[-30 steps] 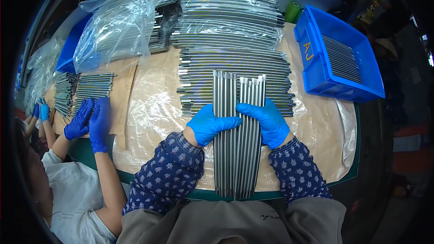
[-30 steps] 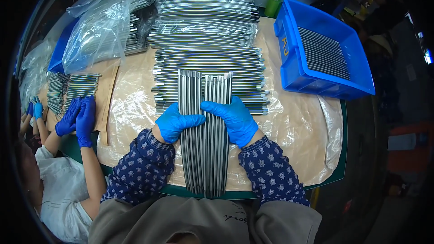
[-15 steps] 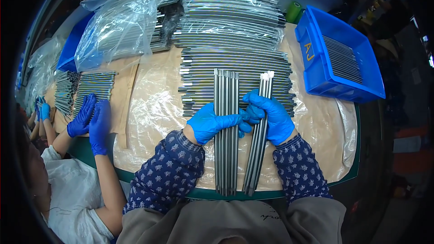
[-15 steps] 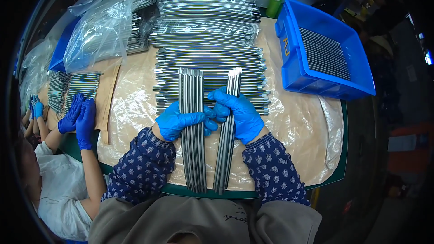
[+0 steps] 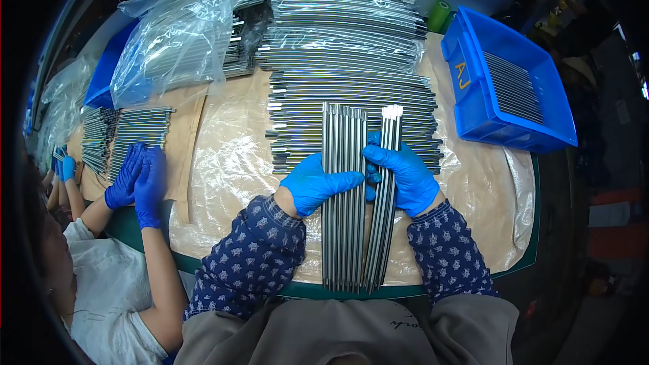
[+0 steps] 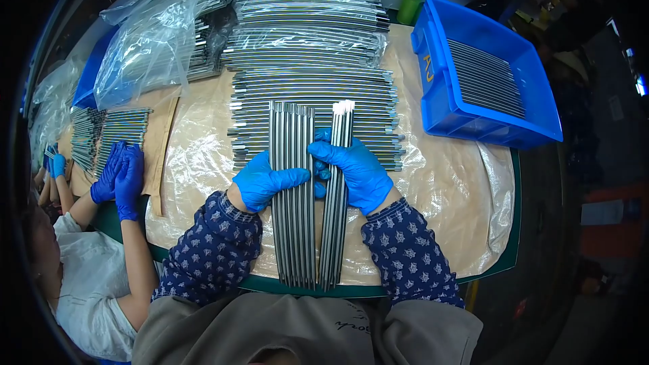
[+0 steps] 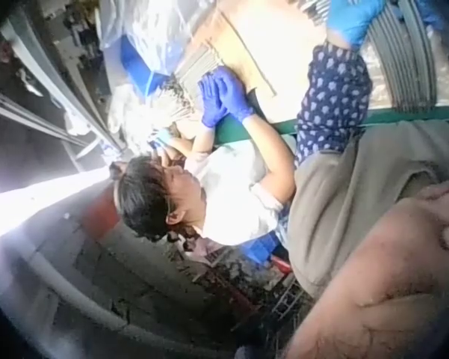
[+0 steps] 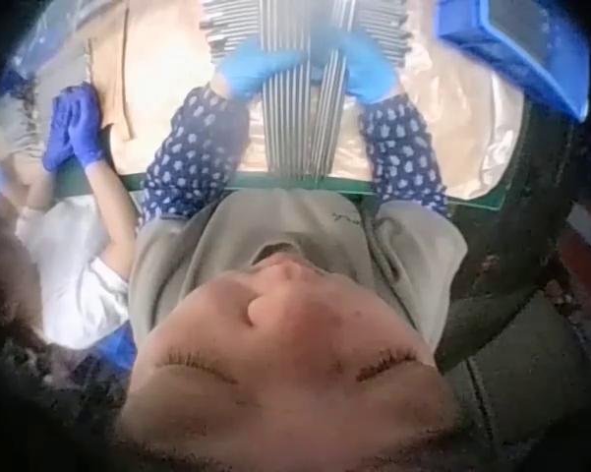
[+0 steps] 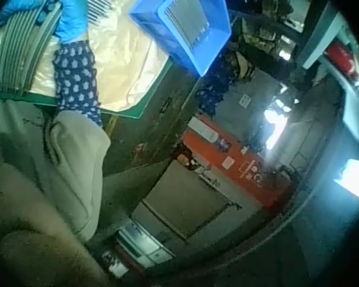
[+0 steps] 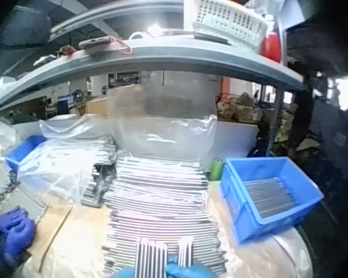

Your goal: Organizing and bundling thin metal rods at a manual workstation for inspection or packaging.

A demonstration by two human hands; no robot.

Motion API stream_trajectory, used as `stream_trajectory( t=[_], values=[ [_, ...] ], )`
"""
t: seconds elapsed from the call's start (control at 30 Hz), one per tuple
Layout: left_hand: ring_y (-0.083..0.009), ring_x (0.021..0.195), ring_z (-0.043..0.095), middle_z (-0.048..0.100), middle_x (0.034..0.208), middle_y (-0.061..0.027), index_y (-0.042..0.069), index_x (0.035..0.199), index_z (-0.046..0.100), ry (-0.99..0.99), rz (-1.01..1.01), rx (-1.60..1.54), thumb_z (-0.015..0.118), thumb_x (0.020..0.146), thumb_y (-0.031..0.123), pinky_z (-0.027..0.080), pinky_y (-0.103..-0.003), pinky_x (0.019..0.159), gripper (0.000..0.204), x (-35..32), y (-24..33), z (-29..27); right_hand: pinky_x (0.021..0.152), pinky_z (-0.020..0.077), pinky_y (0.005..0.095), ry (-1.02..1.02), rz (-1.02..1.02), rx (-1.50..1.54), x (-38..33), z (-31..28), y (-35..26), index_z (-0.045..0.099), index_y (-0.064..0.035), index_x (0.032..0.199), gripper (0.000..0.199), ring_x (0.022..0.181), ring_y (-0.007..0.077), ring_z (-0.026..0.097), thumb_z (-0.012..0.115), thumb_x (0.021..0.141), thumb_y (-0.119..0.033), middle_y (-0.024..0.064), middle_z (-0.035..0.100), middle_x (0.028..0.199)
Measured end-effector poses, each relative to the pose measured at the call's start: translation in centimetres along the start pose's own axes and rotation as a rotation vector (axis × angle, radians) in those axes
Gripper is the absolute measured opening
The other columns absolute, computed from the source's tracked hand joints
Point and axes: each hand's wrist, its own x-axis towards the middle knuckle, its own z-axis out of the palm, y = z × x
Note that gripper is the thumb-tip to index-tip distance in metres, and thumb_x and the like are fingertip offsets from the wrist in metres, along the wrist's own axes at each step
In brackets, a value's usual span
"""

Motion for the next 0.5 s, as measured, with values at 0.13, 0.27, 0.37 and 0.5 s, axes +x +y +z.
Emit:
stream_trajectory(
  t=[0.13, 0.27, 0.37, 0.5],
  values=[
    [-0.0173, 0.083, 0.060, 0.060, 0.096, -0.0091, 0.002, 0.109, 0.051, 0.001, -0.022, 0.043, 0.065, 0.075, 0.013, 0.050, -0.029, 0.074, 0.039, -0.2, 0.6, 0.0, 0.046, 0.0496, 0.0214, 0.021, -0.016, -0.024, -0.4, 1.0, -0.5, 0.056, -0.0053, 0.092, 0.016, 0.056, 0.0099, 0.057, 0.061, 0.078, -0.011, 0.0027, 0.058, 0.069],
    [-0.0180, 0.084, 0.060, 0.060, 0.096, -0.0101, 0.002, 0.108, 0.052, 0.008, -0.057, 0.007, 0.067, 0.073, 0.012, 0.050, -0.029, 0.074, 0.040, -0.2, 0.2, -0.8, 0.048, 0.0522, 0.0243, 0.012, -0.016, -0.019, -0.3, 0.1, -0.2, 0.056, -0.0047, 0.093, 0.016, 0.060, 0.0123, 0.059, 0.060, 0.078, -0.010, 0.0051, 0.059, 0.074],
    [-0.0175, 0.084, 0.060, 0.060, 0.096, -0.0106, 0.001, 0.107, 0.052, 0.030, -0.062, 0.052, 0.067, 0.074, 0.012, 0.049, -0.029, 0.075, 0.038, -0.3, 0.9, -0.1, 0.053, 0.0534, 0.0253, -0.024, -0.017, 0.039, -0.2, -0.5, -0.2, 0.057, -0.0041, 0.095, 0.018, 0.063, 0.0139, 0.061, 0.059, 0.078, -0.008, 0.0062, 0.060, 0.077],
    [-0.0167, 0.085, 0.059, 0.060, 0.097, -0.0104, 0.000, 0.107, 0.052, 0.066, -0.107, 0.091, 0.067, 0.074, 0.013, 0.049, -0.028, 0.076, 0.038, -0.2, 0.9, 0.3, 0.060, 0.0534, 0.0253, -0.014, -0.024, 0.043, 0.0, -0.5, 0.1, 0.056, -0.0031, 0.098, 0.022, 0.069, 0.0143, 0.061, 0.059, 0.078, -0.008, 0.0072, 0.061, 0.082]
  ],
)
